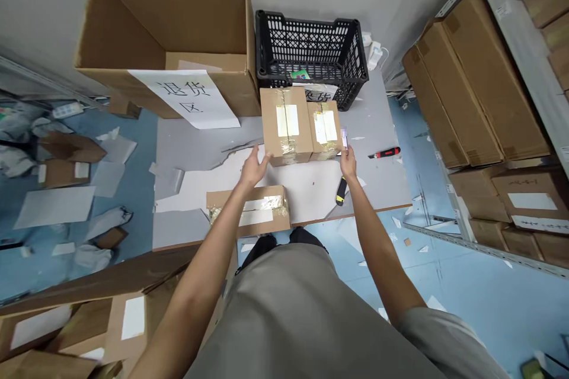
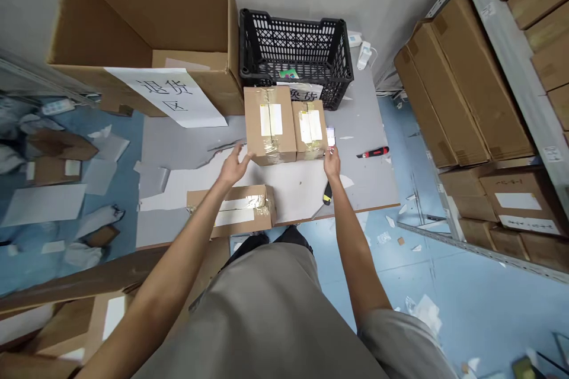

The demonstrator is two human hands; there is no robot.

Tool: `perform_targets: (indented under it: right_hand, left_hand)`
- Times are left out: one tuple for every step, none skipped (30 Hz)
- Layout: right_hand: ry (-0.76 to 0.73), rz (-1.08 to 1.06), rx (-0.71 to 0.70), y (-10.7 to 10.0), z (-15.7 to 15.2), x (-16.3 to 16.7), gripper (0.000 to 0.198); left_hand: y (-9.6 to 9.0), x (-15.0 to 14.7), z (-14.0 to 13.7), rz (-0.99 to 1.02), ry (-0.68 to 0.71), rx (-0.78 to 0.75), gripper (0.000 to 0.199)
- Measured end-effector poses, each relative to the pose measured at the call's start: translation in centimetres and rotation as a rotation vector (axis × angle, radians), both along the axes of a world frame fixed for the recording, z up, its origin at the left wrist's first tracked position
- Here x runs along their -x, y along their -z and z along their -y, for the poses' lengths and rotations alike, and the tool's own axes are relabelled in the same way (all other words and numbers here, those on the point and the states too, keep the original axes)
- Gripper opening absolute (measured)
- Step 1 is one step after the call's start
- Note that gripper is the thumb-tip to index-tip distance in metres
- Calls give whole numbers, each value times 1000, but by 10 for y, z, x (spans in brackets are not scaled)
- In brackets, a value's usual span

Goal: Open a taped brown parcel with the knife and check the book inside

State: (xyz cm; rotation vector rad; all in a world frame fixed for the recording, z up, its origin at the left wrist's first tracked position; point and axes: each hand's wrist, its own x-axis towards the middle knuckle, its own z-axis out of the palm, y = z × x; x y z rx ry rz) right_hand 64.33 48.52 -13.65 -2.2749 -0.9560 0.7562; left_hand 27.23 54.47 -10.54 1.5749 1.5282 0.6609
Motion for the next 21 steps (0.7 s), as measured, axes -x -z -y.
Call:
perform_targets:
  right_hand:
    - [31,48,57,5,19,0,64]
    - [61,83,115,10,40,1,64]
    - [85,99,171,16,60,3,66]
    - [105,108,226,22,79,6,67]
    - [121,112,272,28,95,9,67]
    - [131,121,312,34,107,11,65]
    - [136,134,342,39,115,13,64]
    - [136,150,359,43,119,15,62]
    - [131,166,367,47,120,16,59]
    - [123,180,370,50,119,16,57]
    - [113,190,370,52,116,17,53]
    - [104,198,368,52,112,17,50]
    - [97,203,363,51,109,18,47]
    - [88,206,354,48,107,20,44]
    - [77,207,340,44,106,23,42]
    - [65,209,321,39,108,28,41]
    - [48,212,301,32,111,34,40]
    - [20,204,274,24,115,41,39]
    - [-21,179,239,14,120,51,39]
    - [-73,131,197,4,126,61,39]
    - [-136,64,150,-8,131,73,40]
  left_hand:
    - [-3,16,16,-46,-51,-27,90]
    - [-7,34,35,-85,-84,-70,90]
    - [-10,54,55,-123,-122,-108,89]
    - [-12,75,76,-161,-179,-132,88]
    - [-14,95,96,-201,-244,-140,88]
    - [-14,112,116,-232,-307,-128,90]
    - [-13,127,135,-247,-366,-92,91]
    - [-11,139,151,-249,-408,-45,92]
    - [-8,148,165,-236,-431,8,94]
    - [-4,154,176,-208,-434,57,96]
    - [0,158,185,-169,-420,95,97]
    - [5,160,190,-125,-398,118,97]
    - [9,160,194,-79,-371,129,97]
    - [12,160,196,-38,-344,130,96]
    - [15,160,196,-6,-320,127,95]
    - [16,160,196,14,-299,124,96]
    - [17,160,196,21,-280,122,97]
    - [17,161,196,19,-263,121,99]
    - [16,162,195,12,-248,118,101]
    - [15,164,195,7,-230,108,103]
    - [14,166,195,6,-205,89,103]
